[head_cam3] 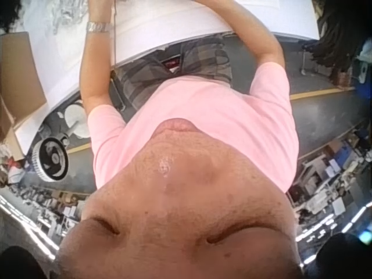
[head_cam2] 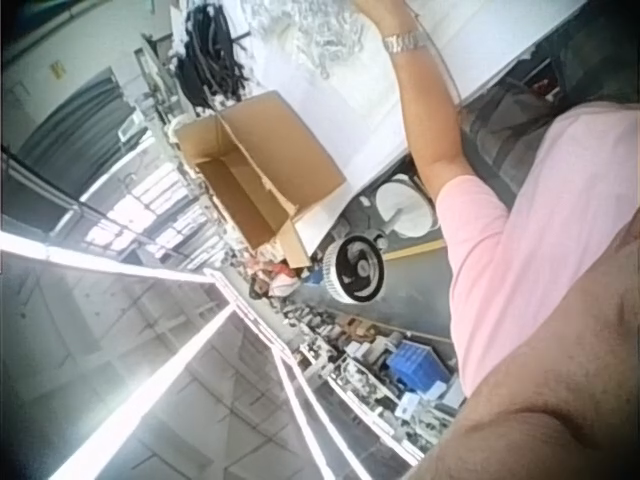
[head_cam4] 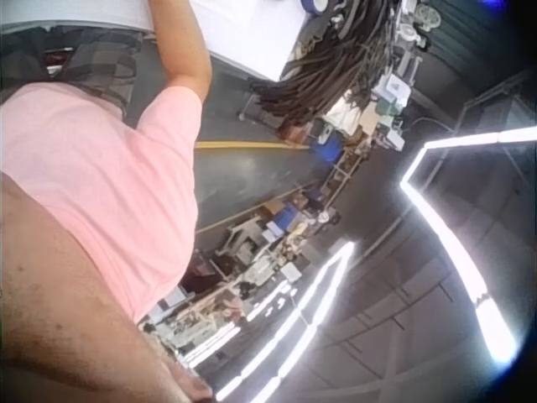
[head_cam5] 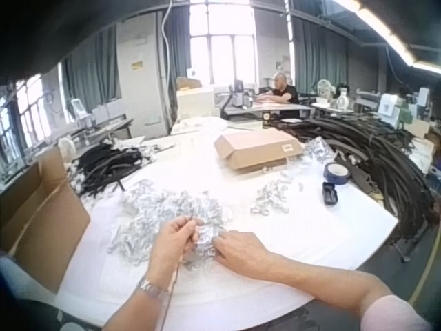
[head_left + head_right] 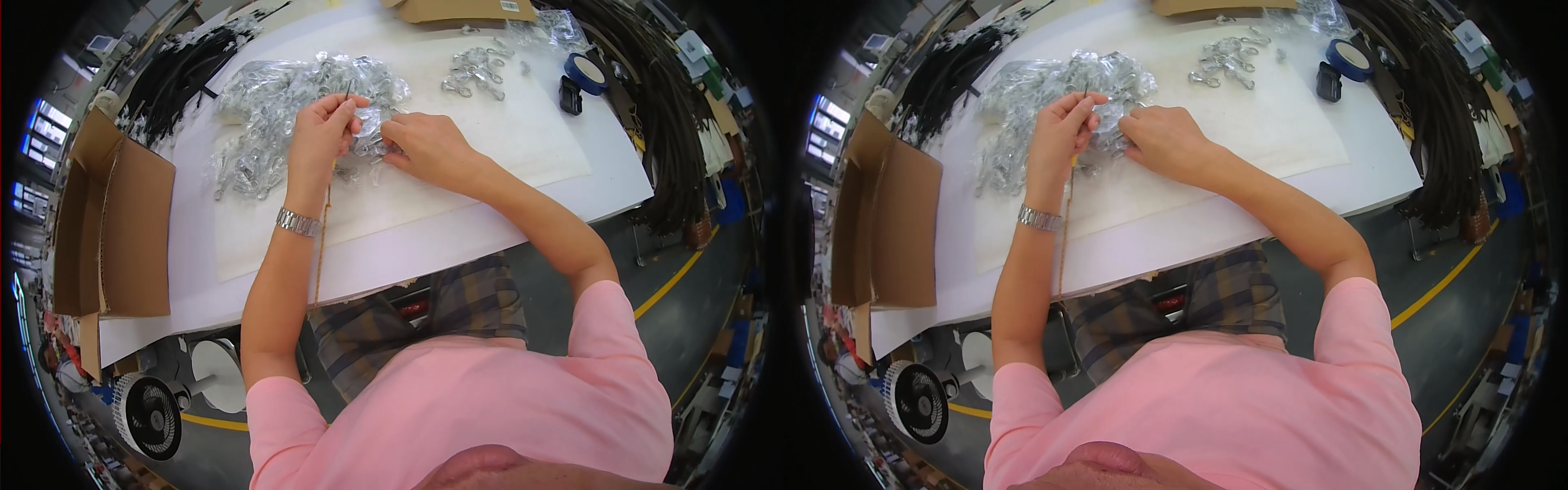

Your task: Assembling small metal rings and clips by hand on a workshop table.

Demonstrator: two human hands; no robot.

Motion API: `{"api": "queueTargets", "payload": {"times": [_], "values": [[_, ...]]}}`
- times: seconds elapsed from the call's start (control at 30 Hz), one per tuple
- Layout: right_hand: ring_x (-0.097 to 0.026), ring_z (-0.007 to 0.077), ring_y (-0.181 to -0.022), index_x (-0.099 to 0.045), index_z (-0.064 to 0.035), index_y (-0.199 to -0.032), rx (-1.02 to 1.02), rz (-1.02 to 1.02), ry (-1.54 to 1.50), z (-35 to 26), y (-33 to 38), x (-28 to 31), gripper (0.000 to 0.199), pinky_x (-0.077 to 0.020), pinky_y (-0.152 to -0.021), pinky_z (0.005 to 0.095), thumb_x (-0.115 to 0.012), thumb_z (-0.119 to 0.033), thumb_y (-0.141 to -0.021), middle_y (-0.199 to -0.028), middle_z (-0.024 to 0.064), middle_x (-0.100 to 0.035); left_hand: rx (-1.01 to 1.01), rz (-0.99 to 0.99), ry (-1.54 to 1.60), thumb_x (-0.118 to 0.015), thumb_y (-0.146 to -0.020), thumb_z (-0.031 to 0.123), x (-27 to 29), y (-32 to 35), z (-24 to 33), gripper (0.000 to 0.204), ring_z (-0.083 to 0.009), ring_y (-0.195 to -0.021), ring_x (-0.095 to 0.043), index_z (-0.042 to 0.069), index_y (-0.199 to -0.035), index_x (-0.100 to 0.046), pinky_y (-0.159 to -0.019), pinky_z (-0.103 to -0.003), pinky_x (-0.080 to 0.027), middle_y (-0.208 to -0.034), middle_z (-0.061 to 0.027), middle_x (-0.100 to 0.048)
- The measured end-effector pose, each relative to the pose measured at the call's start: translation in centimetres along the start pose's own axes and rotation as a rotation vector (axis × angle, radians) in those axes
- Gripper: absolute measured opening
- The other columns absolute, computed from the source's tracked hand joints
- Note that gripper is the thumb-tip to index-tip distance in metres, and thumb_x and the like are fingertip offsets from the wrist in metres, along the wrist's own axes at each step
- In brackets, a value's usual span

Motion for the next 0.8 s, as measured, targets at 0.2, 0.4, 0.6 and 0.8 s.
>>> {"api": "queueTargets", "payload": {"times": [0.2, 0.4, 0.6, 0.8], "values": [[-0.068, 0.0274, -0.077, -0.068, -0.0044, -0.088, -0.117, -0.017, -0.072, 2.0, -0.1, 1.3, 0.011, -0.0541, -0.07, 0.0386, -0.07, -0.014, -0.085, -0.081, 0.0086, -0.07, 0.0, 0.051, -0.056, -0.06, -0.103, 0.016, 0.3, 0.2, 0.3, 0.021, -0.0003, -0.05, -0.04, 0.0, -0.106, -0.073, -0.044, -0.019, -0.029, -0.07, 0.0025, -0.06], [-0.067, 0.0147, -0.077, -0.072, -0.0066, -0.093, -0.288, 0.056, -0.675, 4.7, -0.4, 1.7, 0.013, -0.0527, -0.071, 0.0306, -0.07, -0.018, -0.086, -0.079, 0.0024, -0.069, -0.031, 0.04, -0.102, -0.063, -0.103, 0.022, -0.6, 0.3, 0.7, 0.026, -0.0004, -0.05, -0.039, 0.0, -0.113, -0.072, -0.044, -0.019, -0.028, -0.08, 0.0007, -0.067], [-0.068, 0.0095, -0.088, -0.069, -0.0068, -0.1, -0.529, 0.087, -1.194, 6.3, -0.3, 0.1, 0.017, -0.0529, -0.077, 0.0265, -0.068, -0.023, -0.097, -0.09, -0.001, -0.07, -0.026, -0.186, -0.202, -0.064, -0.103, 0.028, -2.7, 0.6, 0.3, 0.03, -0.0007, -0.05, -0.041, 0.0, -0.109, -0.073, -0.043, -0.02, -0.028, -0.093, -0.0047, -0.076], [-0.07, 0.011, -0.087, -0.069, -0.0066, -0.099, -0.607, 0.116, -1.317, 6.6, -0.1, -0.2, 0.018, -0.0533, -0.076, 0.0251, -0.069, -0.025, -0.098, -0.092, 0.003, -0.073, -0.007, -0.075, -0.185, -0.065, -0.102, 0.03, -1.1, 0.1, 0.0, 0.03, -0.0013, -0.049, -0.04, 0.001, -0.097, -0.074, -0.043, -0.019, -0.027, -0.076, -0.002, -0.071]]}}
Point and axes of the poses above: each hand's wrist, its own y-axis away from the middle knuckle, its own x-axis out of the back of the hand, z = x × y, the point moved 8 cm from there along -y, towards the middle knuckle
